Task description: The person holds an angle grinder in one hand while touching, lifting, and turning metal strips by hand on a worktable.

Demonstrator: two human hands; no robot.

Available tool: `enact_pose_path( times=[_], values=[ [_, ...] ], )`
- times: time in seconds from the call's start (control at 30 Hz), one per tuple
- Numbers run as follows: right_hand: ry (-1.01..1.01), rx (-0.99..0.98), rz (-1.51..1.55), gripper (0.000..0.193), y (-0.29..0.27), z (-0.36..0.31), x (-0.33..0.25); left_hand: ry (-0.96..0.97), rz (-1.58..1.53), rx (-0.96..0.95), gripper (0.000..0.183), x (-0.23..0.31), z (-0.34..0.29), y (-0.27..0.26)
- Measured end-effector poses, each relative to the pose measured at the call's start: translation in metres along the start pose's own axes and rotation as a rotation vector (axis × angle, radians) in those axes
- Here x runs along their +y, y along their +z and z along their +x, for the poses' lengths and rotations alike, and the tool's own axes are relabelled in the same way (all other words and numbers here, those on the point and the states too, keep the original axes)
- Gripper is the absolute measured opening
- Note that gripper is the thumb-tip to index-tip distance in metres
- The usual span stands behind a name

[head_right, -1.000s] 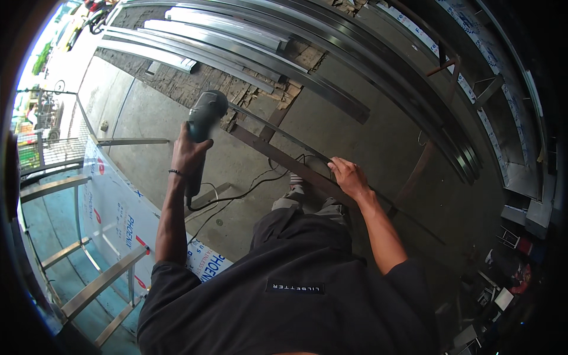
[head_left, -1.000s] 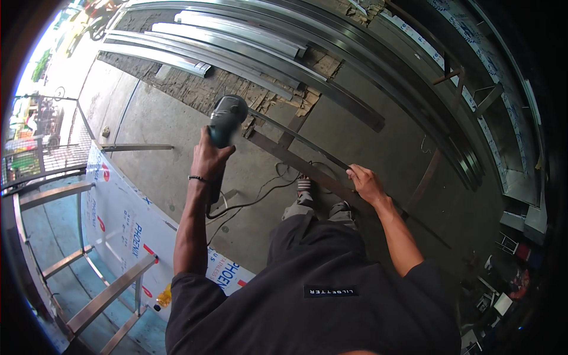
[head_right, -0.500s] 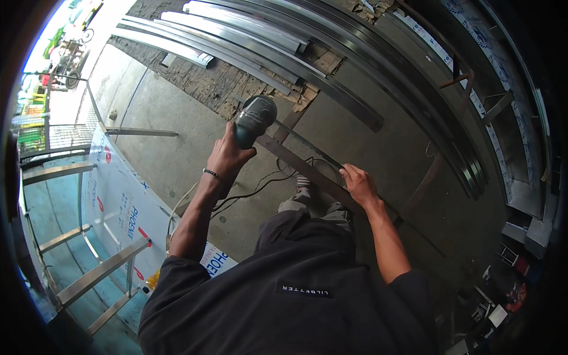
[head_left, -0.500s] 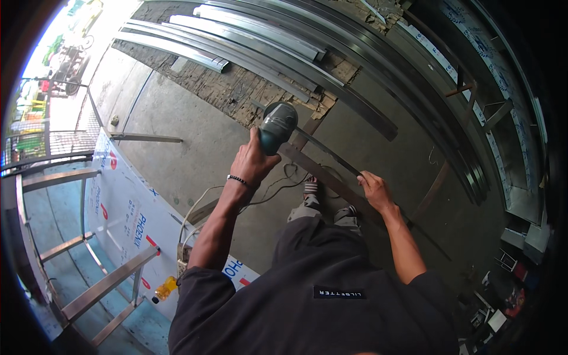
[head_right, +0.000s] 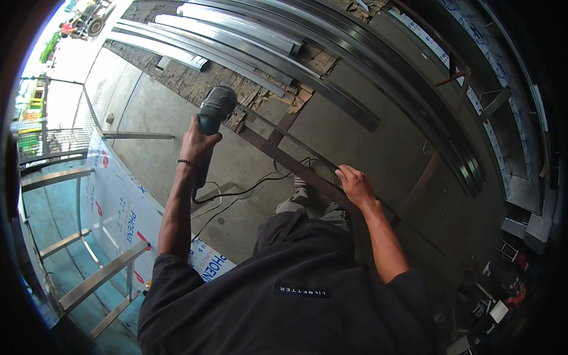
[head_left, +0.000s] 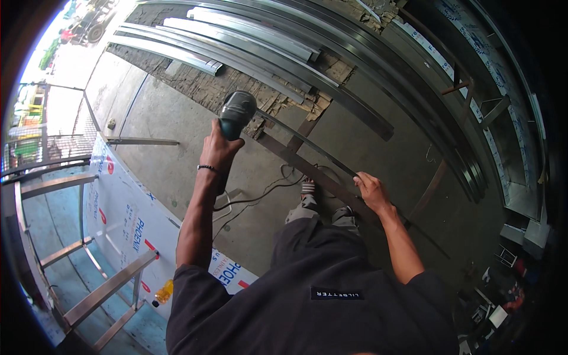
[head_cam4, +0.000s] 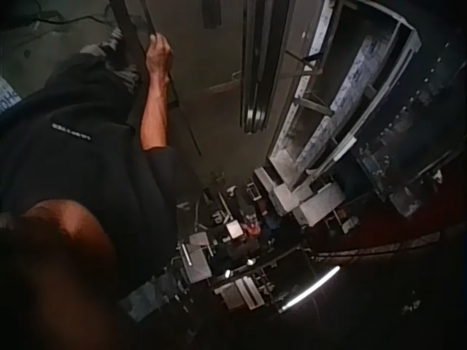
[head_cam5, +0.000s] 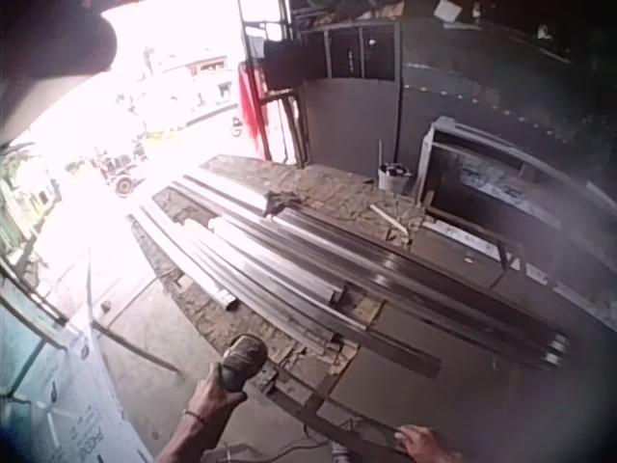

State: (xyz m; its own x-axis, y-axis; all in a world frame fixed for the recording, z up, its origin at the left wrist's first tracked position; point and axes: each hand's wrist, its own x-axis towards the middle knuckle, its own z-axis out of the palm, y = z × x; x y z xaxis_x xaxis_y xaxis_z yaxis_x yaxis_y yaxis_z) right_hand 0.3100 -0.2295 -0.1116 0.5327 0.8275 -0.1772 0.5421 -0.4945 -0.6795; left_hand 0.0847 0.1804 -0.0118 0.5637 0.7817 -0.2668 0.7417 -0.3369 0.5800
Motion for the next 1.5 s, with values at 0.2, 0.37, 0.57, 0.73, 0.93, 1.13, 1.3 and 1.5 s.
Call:
enact_pose_path(
  times=[0.2,0.37,0.57,0.73,0.93,1.13,1.3,1.5],
  values=[
    [-0.002,-0.024,0.015,0.023,-0.003,0.001,-0.006,-0.082,0.065,0.060,0.064,-0.019,0.025,-0.024],
    [-0.001,-0.028,0.001,0.025,-0.001,0.000,0.000,-0.069,0.012,0.056,0.063,-0.006,0.003,-0.023],
    [-0.007,-0.025,0.019,0.026,0.000,0.001,0.000,-0.023,-0.036,-0.014,0.063,0.008,-0.006,-0.011],
    [0.004,-0.026,0.004,0.026,-0.002,0.001,-0.004,-0.035,-0.039,-0.003,0.063,0.005,0.000,-0.006],
    [0.019,-0.029,-0.013,0.027,-0.002,0.000,-0.005,-0.047,0.000,-0.002,0.064,0.003,0.005,-0.008],
    [0.028,-0.028,-0.011,0.028,-0.002,0.000,-0.005,0.017,-0.028,-0.026,0.063,0.009,-0.018,0.013],
    [0.005,-0.014,0.001,0.028,0.000,-0.001,-0.002,-0.008,-0.043,-0.017,0.063,0.008,-0.010,0.007],
    [0.000,-0.035,0.009,0.027,-0.001,0.001,-0.003,-0.034,0.005,0.021,0.066,-0.002,0.015,-0.010]
  ],
)
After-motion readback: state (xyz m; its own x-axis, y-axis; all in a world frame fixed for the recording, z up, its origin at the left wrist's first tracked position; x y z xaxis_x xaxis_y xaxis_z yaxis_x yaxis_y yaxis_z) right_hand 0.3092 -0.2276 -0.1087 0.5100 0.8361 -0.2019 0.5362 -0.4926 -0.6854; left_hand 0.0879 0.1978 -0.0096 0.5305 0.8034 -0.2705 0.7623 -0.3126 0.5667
